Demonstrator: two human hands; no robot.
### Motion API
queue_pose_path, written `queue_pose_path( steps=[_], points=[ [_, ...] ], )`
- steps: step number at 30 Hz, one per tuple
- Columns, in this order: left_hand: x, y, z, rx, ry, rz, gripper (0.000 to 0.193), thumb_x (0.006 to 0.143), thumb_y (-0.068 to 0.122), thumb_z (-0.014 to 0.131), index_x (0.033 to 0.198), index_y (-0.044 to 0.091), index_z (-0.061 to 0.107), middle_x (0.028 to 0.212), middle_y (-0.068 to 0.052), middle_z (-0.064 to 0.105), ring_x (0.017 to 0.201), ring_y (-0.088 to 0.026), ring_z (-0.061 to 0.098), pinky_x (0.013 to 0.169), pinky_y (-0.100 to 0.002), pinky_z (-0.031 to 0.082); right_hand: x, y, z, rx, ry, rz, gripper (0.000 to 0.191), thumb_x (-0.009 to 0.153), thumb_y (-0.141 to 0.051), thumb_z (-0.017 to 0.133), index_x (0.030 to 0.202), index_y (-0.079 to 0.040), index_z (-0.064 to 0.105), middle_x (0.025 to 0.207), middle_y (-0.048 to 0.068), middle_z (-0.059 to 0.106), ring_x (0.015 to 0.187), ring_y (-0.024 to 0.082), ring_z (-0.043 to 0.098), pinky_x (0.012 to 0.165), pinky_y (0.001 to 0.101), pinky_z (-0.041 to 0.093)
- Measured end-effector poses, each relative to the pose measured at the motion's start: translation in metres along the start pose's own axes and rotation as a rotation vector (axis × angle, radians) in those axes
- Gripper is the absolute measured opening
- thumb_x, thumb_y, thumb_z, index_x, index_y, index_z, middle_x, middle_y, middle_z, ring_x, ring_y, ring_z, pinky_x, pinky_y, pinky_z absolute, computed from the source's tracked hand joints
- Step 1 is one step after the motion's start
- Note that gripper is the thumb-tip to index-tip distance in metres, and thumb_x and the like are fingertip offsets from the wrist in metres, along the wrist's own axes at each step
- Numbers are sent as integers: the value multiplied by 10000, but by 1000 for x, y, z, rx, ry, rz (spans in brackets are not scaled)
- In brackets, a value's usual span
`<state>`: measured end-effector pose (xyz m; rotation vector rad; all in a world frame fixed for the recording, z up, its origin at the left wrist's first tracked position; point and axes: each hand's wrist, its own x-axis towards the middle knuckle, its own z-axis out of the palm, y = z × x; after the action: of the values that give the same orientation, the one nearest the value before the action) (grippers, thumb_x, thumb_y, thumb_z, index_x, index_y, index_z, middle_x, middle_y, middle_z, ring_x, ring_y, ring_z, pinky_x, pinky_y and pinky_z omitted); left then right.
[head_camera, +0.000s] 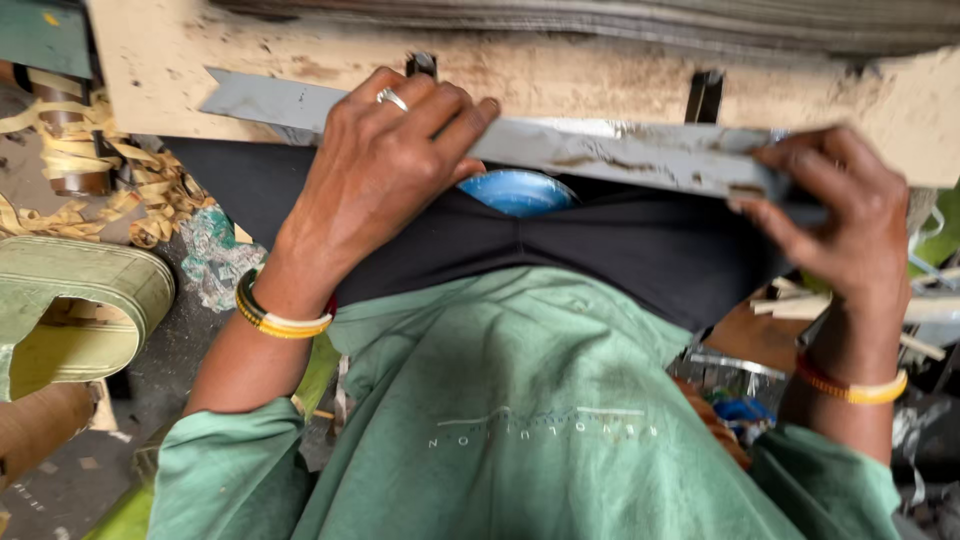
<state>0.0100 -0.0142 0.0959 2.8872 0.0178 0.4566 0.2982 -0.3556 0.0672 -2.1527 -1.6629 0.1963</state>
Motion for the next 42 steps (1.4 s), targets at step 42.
queue_pose_path(
  steps=[42],
  points=[
    [-3,34,55,-193,107,-4,325,1023,217,734,1304,58,697,1198,-56,692,1084,-211,670,952,-361,550,91,-115,52,17,12,-226,380,922,-291,891,1145,-31,728,1011,83,682,918,238,670,754,345,547]
  ],
)
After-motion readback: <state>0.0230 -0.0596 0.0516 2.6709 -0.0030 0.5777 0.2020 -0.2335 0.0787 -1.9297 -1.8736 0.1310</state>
